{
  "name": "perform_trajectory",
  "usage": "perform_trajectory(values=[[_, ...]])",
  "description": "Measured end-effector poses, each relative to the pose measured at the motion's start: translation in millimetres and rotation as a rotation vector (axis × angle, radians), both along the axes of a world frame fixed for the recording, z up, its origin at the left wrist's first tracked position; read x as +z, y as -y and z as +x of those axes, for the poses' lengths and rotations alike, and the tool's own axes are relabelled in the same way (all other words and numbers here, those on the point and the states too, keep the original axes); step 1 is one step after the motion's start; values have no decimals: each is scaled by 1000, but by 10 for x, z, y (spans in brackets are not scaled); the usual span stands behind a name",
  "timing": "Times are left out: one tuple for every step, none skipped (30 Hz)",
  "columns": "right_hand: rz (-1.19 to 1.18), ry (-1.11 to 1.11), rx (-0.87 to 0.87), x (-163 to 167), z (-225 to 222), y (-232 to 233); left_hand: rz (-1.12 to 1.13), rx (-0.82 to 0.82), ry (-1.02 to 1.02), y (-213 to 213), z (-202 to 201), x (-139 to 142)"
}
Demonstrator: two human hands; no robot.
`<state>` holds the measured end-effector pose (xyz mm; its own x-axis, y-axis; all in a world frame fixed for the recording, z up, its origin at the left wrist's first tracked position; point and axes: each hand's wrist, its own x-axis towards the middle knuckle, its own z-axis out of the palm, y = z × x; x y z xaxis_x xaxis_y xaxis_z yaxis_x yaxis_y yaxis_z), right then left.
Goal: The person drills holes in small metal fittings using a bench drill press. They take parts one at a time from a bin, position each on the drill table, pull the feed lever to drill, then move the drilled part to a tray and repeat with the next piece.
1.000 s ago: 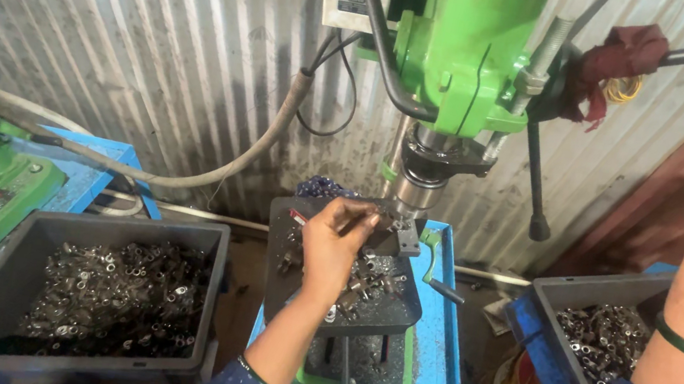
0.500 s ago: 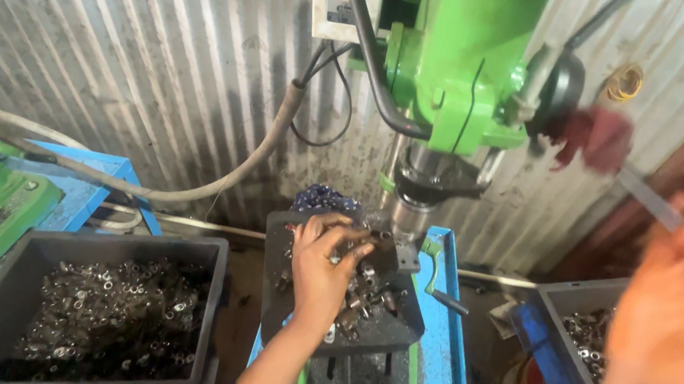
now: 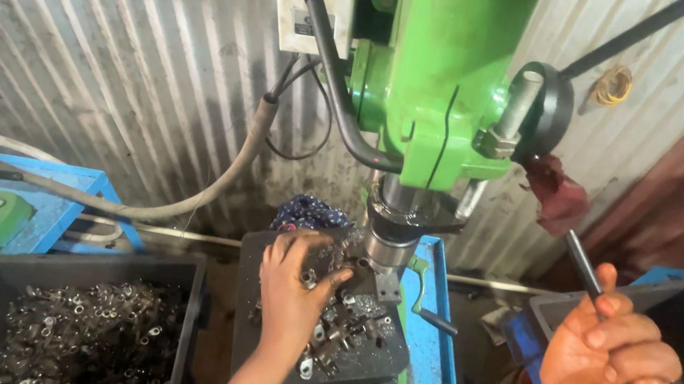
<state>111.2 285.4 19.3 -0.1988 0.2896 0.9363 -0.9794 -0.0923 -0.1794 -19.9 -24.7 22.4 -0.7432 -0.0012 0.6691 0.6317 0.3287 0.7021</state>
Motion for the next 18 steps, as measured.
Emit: perform_trajectory(values=[[2, 23, -23, 45, 41, 15, 32, -35, 89, 28, 26, 0], [4, 61, -63, 93, 103, 46, 62, -71, 178, 71, 61, -6], [23, 76, -113, 160, 159, 75, 92, -108, 265, 115, 95, -12], [42, 91, -162, 234, 215, 111, 105, -120, 257, 163, 124, -19], [78, 84, -219, 341, 256, 120, 119, -131, 248, 198, 134, -21], [104, 86, -273, 484, 297, 97, 132, -141, 241, 225, 128, -20], [121, 106, -325, 649, 337, 44, 63, -104, 248, 230, 119, -21], [136, 136, -383, 846, 337, -49, -9, -68, 254, 212, 98, -15], [153, 176, -438, 1056, 302, -165, -79, -32, 262, 182, 76, -14], [171, 222, -486, 1300, 212, -312, -115, -37, 272, 129, 58, -11], [189, 264, -525, 1552, 88, -470, -154, -42, 285, 51, 47, -10], [208, 312, -558, 1787, -34, -620, -192, -47, 299, -14, 50, -12], [222, 343, -575, 1985, -160, -750, -200, -78, 313, -73, 52, -10], [233, 370, -587, 2133, -281, -853, -205, -108, 328, -115, 48, 1], [245, 392, -587, 2257, -377, -941, -209, -136, 343, -127, 58, 8], [249, 413, -581, 2349, -454, -1019, -210, -117, 331, -108, 72, 14], [251, 427, -573, 2400, -520, -1071, -210, -100, 316, -69, 84, 25], [245, 431, -561, 2432, -557, -1109, -210, -85, 297, -26, 88, 46]])
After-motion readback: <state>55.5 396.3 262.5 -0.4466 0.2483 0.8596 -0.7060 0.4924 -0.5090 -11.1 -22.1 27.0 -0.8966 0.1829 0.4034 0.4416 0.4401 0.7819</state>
